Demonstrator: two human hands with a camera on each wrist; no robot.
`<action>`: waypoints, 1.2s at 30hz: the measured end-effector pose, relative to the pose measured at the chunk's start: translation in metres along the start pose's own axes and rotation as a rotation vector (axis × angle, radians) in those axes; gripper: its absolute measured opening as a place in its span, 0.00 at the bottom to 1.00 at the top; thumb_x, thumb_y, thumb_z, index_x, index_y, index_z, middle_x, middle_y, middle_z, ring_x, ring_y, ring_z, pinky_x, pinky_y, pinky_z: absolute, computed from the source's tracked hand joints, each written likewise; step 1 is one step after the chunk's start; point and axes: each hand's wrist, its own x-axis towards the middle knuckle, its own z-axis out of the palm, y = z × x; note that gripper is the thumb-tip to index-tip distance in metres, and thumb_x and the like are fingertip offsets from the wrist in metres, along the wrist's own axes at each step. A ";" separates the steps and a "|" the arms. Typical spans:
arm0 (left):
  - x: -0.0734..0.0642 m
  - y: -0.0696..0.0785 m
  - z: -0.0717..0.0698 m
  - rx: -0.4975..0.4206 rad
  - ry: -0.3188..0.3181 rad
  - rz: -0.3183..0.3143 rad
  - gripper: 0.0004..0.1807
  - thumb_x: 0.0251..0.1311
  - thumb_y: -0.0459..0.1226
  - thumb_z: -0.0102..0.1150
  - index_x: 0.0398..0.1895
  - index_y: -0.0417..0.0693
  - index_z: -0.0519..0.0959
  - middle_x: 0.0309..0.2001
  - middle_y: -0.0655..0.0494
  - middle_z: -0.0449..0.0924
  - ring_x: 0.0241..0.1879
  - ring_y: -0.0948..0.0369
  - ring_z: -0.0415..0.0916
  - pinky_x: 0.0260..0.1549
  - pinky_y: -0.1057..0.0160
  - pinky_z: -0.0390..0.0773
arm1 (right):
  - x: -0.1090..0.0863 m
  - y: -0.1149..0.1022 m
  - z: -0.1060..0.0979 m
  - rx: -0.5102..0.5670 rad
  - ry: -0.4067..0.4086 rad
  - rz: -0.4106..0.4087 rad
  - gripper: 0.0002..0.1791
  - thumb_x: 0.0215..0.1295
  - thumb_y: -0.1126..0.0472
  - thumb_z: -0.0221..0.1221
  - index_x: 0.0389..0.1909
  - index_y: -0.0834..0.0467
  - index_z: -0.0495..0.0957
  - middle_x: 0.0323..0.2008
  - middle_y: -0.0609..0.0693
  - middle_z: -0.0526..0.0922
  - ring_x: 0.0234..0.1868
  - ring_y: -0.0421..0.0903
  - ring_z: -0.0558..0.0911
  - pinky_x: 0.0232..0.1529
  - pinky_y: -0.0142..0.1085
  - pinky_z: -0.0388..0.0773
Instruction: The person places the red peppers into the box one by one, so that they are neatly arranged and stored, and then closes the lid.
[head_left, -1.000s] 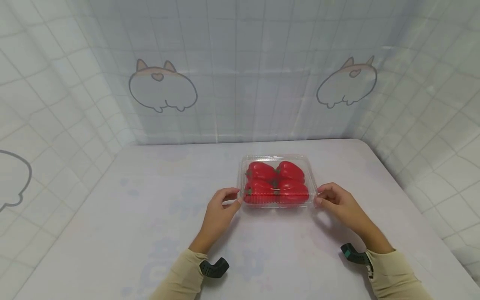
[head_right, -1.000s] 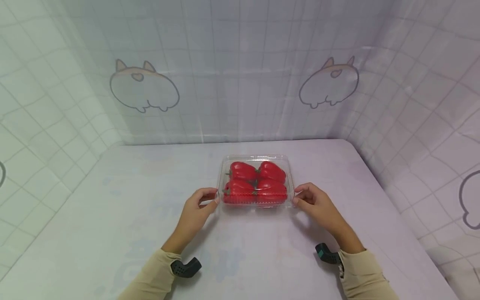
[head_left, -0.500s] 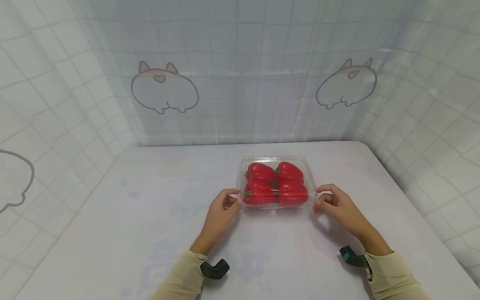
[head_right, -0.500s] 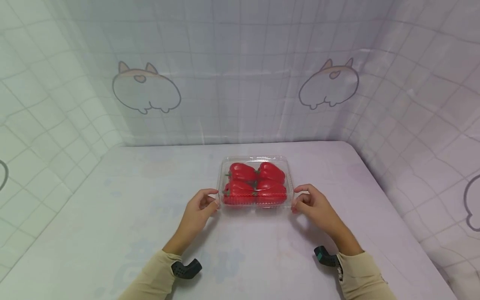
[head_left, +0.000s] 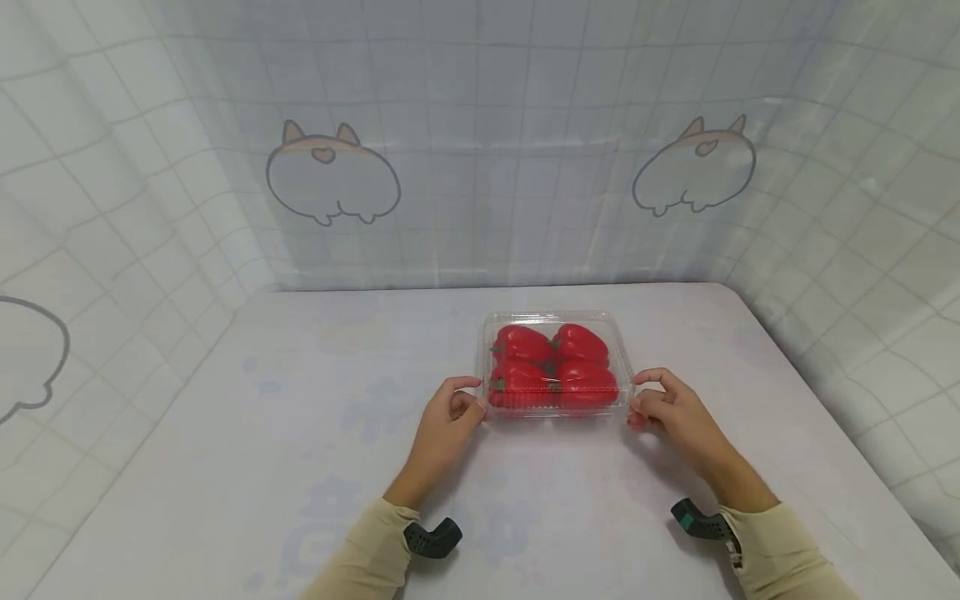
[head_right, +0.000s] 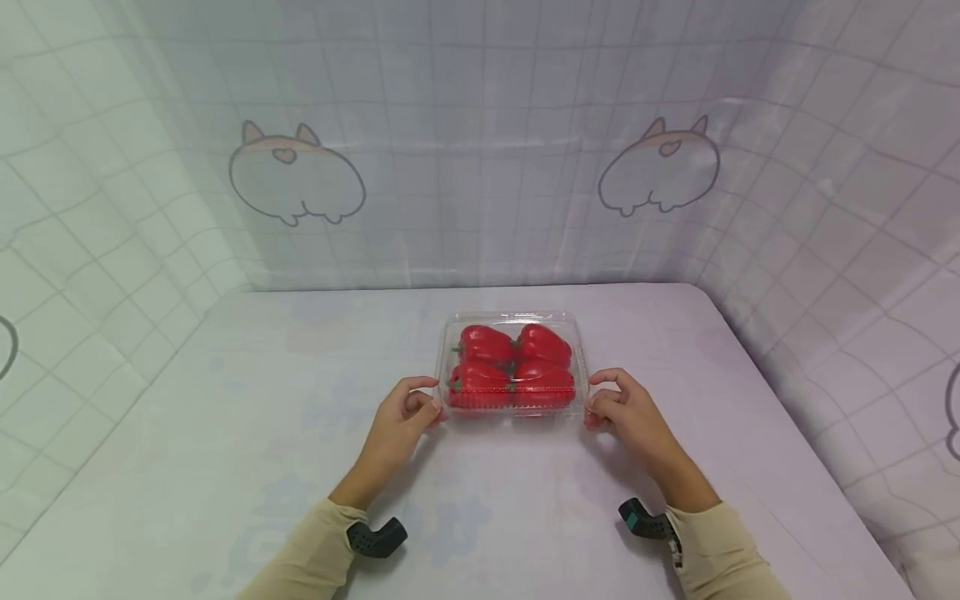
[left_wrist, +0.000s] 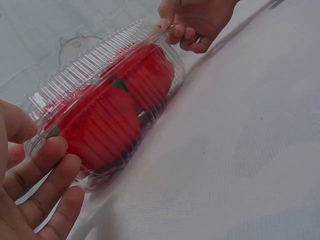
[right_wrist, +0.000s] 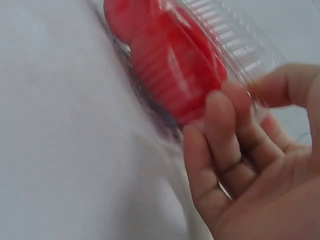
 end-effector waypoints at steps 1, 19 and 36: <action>0.000 0.000 0.000 -0.005 0.001 -0.003 0.17 0.71 0.33 0.55 0.61 0.40 0.71 0.36 0.43 0.83 0.42 0.45 0.80 0.47 0.54 0.77 | 0.001 0.000 0.002 0.020 0.012 0.020 0.17 0.73 0.64 0.51 0.59 0.64 0.62 0.31 0.55 0.82 0.32 0.46 0.81 0.42 0.35 0.83; 0.005 -0.014 0.000 -0.122 -0.001 -0.089 0.17 0.71 0.37 0.56 0.61 0.47 0.71 0.36 0.48 0.85 0.40 0.55 0.82 0.49 0.57 0.82 | 0.000 -0.001 0.004 0.145 -0.013 0.010 0.16 0.74 0.67 0.51 0.58 0.64 0.61 0.29 0.49 0.81 0.32 0.44 0.82 0.41 0.33 0.83; 0.006 -0.018 0.006 -0.216 0.009 -0.097 0.22 0.70 0.34 0.55 0.65 0.47 0.68 0.36 0.46 0.85 0.39 0.53 0.83 0.46 0.57 0.83 | -0.002 0.003 0.001 0.148 -0.014 0.013 0.16 0.73 0.67 0.51 0.58 0.64 0.61 0.30 0.51 0.83 0.33 0.45 0.83 0.43 0.35 0.83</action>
